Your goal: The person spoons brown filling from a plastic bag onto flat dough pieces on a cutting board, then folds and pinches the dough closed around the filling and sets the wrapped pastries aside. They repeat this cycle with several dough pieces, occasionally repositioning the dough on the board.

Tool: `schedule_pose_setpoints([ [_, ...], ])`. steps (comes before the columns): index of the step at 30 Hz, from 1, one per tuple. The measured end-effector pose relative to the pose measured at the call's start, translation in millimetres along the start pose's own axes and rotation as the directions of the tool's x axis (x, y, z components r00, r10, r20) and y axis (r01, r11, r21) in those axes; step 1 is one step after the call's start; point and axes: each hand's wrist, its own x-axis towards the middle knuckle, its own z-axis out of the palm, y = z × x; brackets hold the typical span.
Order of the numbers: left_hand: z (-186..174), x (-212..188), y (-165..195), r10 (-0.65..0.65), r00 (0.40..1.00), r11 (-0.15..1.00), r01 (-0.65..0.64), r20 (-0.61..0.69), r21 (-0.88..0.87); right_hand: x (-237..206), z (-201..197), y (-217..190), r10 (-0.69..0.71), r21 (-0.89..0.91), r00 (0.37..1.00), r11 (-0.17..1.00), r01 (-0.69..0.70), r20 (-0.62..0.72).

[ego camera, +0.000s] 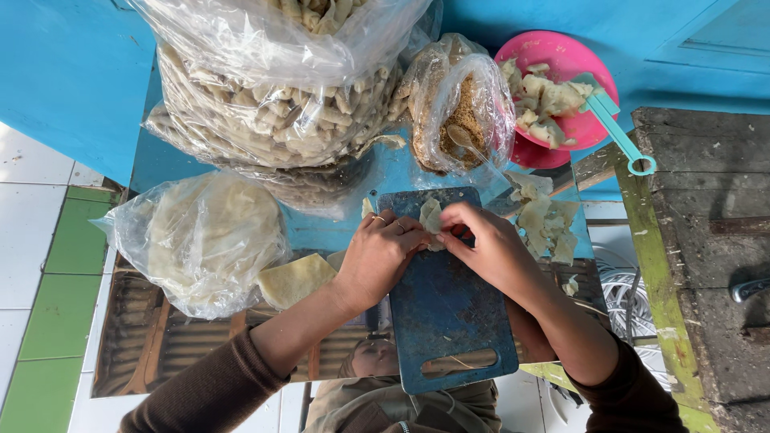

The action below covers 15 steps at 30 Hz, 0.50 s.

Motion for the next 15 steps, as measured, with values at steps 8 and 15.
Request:
schedule_pose_setpoints([
  [8, -1, 6, 3, -0.147, 0.988, 0.980, 0.141, -0.039, -0.139, -1, -4, -3, -0.169, -0.148, 0.985, 0.974, 0.174, 0.046],
  [15, 11, 13, 0, -0.301, 0.953, 0.939, 0.293, -0.017, -0.180, 10, 23, 18, -0.116, -0.138, 0.986, 0.985, 0.099, -0.120],
])
